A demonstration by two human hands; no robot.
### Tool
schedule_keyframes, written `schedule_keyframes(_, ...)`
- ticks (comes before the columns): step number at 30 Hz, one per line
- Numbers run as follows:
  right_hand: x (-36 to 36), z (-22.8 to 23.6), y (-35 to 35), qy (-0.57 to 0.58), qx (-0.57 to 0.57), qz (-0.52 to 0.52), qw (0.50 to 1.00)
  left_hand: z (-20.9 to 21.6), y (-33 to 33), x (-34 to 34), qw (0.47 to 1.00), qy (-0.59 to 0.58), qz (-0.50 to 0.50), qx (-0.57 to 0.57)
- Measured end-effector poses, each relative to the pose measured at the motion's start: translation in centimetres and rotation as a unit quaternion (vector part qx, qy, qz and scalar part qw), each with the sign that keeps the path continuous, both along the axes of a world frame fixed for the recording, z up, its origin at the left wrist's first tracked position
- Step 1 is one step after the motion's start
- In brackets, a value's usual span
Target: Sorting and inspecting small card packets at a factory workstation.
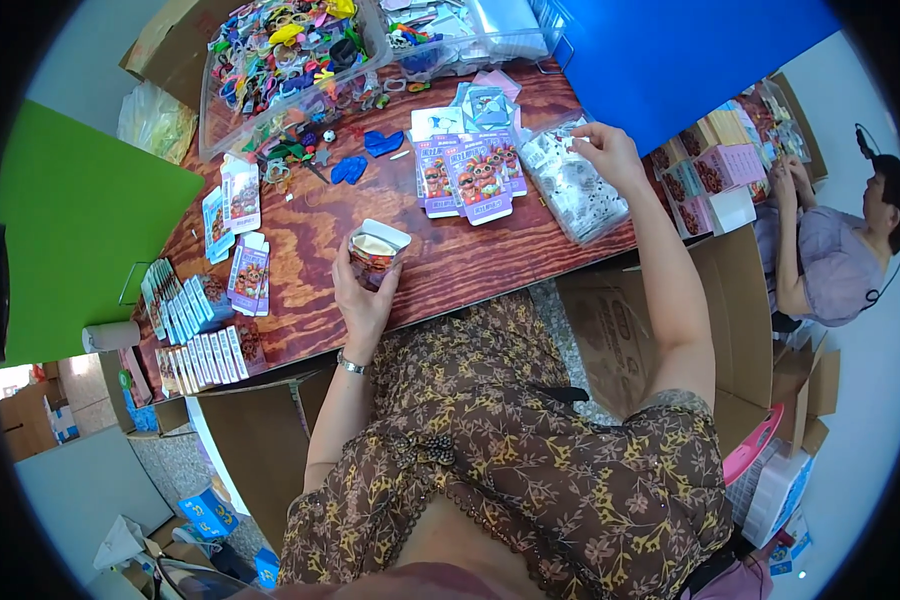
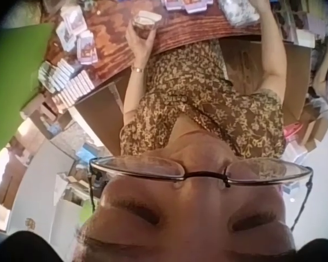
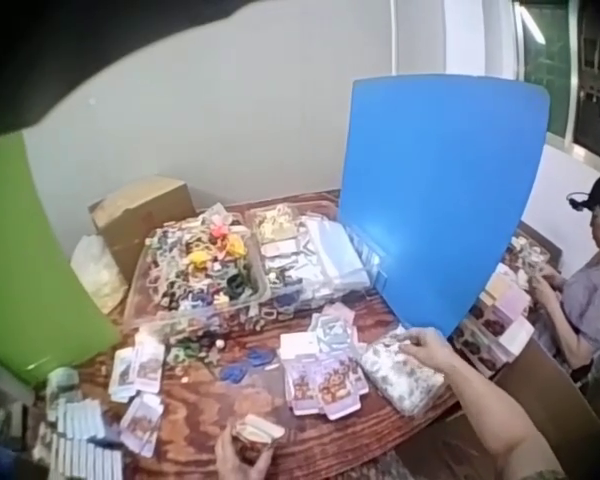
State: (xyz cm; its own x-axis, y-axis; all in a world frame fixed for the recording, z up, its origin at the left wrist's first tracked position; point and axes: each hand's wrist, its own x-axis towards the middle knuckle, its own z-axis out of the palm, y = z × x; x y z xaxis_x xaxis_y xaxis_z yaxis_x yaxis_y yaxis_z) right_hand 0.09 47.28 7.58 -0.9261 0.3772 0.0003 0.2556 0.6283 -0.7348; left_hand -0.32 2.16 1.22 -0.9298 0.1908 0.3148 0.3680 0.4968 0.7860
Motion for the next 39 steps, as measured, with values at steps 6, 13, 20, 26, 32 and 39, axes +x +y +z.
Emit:
schedule_keyframes(6,0.0,0.4,-1.3,-0.05,-0.044,0.048,0.997,-0.2,-0.1,-0.1,1.0,0.018,0.001,-0.005)
schedule_keyframes(13,1.5,-1.2,-2.7,-0.131,0.051,0.118,0.983,-0.1,0.2,-0.1,1.0,0.013,-0.006,-0.005)
schedule_keyframes(20,-0.4,5.6,-8.7,-0.056,-0.164,0.146,0.974,-0.1,-0.4,0.2,0.999,0.039,0.021,-0.031)
schedule_keyframes(26,-2.3,6.9,-21.4,0.045,-0.147,0.312,0.938,0.2,1.7,0.1,0.994,0.1,0.016,-0.038)
schedule_keyframes(32,-3.7,4.0,-26.8,0.146,0.132,0.395,0.897,0.3,1.1,0.4,0.995,0.092,0.028,-0.025)
schedule_keyframes(39,-2.9,5.5,-28.6,0.292,0.179,0.406,0.847,0.5,0.3,0.5,0.992,0.077,0.095,0.022)
